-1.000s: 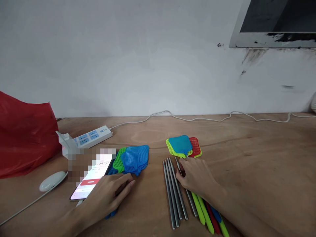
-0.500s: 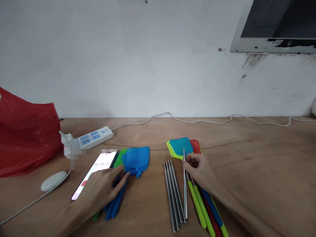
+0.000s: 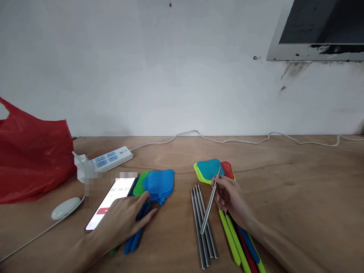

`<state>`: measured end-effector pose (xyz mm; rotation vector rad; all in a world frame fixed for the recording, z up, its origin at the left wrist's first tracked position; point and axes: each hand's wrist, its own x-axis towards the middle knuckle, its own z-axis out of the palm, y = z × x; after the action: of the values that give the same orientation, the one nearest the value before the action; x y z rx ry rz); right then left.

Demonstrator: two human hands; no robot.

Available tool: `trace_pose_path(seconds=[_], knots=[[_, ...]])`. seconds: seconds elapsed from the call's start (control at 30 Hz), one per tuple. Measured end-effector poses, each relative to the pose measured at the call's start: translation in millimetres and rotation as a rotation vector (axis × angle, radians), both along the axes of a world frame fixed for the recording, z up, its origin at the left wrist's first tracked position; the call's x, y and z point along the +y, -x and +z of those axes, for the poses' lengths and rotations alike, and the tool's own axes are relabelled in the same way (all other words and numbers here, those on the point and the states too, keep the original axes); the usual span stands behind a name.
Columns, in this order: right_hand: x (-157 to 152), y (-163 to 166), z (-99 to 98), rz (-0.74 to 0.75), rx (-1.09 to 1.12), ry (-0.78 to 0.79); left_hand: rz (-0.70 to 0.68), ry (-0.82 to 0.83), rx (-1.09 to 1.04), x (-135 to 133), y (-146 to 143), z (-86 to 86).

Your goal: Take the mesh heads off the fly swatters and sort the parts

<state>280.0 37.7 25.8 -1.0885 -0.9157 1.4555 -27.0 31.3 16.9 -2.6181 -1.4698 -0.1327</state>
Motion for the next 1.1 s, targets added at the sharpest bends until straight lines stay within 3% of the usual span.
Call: trace_pose_path(seconds=[0.17,0.33,0.4,0.67,0.87,1.1], knots=[[-0.7,0.8,-1.3,-0.028,0.000,-0.026,-0.069,0.039,-0.239,-1.0,-0.7,-2.9],[0.1,-0.5,-2.2,-0.076,0.023,-0.040,-0.069,0.252,-0.658,-6.1,-5.4,-4.3],[0.3,-0.6,-2.2,-0.083,0.038,-0.055,-0.070,0.315,-0.733,-7.4,-6.7,-1.0],[-1.2,-2.1,-4.4,-0.001,0.136,-0.082,-0.091,0.400,-0.664,-8.1,-7.2,4.1],[-8.8,3.8,1.9,0.106,0.071,-0.088,-0.148,0.550,-0.800,-14.9,-14.3,5.9],[-11.5,7.6,1.9,0.206,0.044,-0.132,-0.134,0.463,-0.723,-20.5,-21.4,12.7]])
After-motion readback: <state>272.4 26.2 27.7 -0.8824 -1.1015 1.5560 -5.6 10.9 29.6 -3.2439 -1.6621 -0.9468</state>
